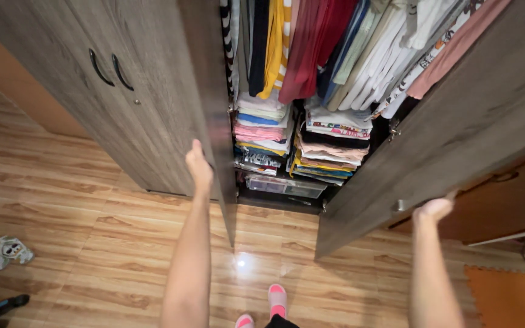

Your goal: The person repeatedly opens and closes a wardrobe and multiple drawers, checking contents without removing or rearranging items. The actions include opening plastic storage drawers, a wooden wardrobe with hanging and folded clothes, and several wooden drawers containing miscellaneous items.

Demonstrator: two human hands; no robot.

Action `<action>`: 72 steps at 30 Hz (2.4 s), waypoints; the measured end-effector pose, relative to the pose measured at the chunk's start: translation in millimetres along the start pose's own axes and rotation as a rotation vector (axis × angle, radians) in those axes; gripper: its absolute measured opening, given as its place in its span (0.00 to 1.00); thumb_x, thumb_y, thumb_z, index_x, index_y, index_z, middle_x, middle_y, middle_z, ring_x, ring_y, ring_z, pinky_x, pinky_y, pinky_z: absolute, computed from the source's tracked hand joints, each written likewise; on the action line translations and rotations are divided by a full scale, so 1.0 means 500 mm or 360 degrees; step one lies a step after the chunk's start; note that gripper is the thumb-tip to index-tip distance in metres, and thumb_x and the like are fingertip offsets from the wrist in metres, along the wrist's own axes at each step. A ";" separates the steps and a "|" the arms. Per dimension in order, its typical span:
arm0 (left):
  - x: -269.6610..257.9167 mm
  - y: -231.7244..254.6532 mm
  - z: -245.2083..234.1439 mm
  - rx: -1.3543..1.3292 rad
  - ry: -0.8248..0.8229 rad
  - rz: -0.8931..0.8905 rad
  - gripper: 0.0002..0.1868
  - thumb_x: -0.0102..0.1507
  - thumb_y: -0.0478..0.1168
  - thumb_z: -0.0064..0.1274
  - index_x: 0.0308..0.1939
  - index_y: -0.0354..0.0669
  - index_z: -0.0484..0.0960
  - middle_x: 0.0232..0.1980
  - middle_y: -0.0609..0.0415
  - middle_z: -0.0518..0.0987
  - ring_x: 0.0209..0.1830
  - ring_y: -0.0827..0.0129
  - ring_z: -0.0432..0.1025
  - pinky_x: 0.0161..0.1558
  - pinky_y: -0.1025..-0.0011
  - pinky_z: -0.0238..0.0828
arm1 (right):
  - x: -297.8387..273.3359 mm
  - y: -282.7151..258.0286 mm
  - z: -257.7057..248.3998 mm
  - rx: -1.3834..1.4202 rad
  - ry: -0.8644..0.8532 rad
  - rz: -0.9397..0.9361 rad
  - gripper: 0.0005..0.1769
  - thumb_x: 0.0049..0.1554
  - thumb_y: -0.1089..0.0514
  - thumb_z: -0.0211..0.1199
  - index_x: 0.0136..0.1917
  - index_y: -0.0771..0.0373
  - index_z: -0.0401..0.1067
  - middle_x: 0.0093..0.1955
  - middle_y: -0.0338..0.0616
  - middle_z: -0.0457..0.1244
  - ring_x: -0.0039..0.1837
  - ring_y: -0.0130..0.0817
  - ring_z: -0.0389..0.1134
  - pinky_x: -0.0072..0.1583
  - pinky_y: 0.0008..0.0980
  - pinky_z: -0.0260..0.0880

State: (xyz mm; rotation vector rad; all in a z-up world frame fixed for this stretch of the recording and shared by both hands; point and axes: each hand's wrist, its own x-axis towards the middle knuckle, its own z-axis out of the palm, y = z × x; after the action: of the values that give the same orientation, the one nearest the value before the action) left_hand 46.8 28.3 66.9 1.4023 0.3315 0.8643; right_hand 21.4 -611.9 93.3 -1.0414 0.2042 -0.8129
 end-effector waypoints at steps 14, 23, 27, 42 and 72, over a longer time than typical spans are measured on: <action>-0.211 0.124 0.273 0.0300 -0.0123 0.0153 0.34 0.75 0.51 0.32 0.28 0.28 0.79 0.22 0.37 0.77 0.23 0.50 0.74 0.29 0.53 0.66 | -0.125 0.239 0.235 0.0174 -0.0360 0.0148 0.17 0.72 0.47 0.53 0.52 0.62 0.72 0.44 0.34 0.63 0.45 0.24 0.60 0.51 0.26 0.61; -0.214 0.099 0.463 0.0091 -0.0417 0.0389 0.18 0.74 0.43 0.40 0.35 0.33 0.73 0.29 0.38 0.76 0.28 0.45 0.73 0.33 0.55 0.68 | -0.116 0.280 0.390 -0.0300 -0.0566 0.0124 0.21 0.72 0.47 0.50 0.44 0.63 0.69 0.40 0.37 0.63 0.45 0.26 0.62 0.52 0.27 0.64; -0.185 0.099 0.526 0.0128 -0.0506 0.0448 0.15 0.74 0.42 0.41 0.37 0.34 0.72 0.33 0.38 0.77 0.33 0.44 0.73 0.35 0.56 0.68 | -0.102 0.289 0.441 -0.0399 -0.0674 0.0052 0.22 0.71 0.46 0.50 0.42 0.63 0.68 0.40 0.37 0.64 0.45 0.26 0.63 0.53 0.26 0.65; -0.118 0.076 0.628 0.0056 -0.0523 0.0366 0.17 0.73 0.45 0.45 0.36 0.36 0.75 0.29 0.43 0.76 0.27 0.52 0.73 0.33 0.60 0.69 | -0.048 0.307 0.543 -0.0429 -0.0908 0.0017 0.23 0.70 0.45 0.53 0.44 0.65 0.71 0.42 0.37 0.65 0.46 0.24 0.65 0.53 0.24 0.64; 0.289 0.077 0.100 0.0227 0.0642 0.0469 0.05 0.64 0.37 0.58 0.40 0.39 0.79 0.44 0.49 0.74 0.43 0.62 0.71 0.47 0.64 0.71 | -0.335 0.349 0.762 -0.0345 -0.0693 -0.0298 0.19 0.62 0.61 0.67 0.64 0.62 0.66 0.58 0.38 0.60 0.55 0.26 0.61 0.55 0.24 0.66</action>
State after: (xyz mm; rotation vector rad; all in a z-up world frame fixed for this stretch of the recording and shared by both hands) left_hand 163.6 90.0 152.7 1.4235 0.5078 1.3952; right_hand 187.0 -192.3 109.0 -1.4311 -0.1828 -0.7206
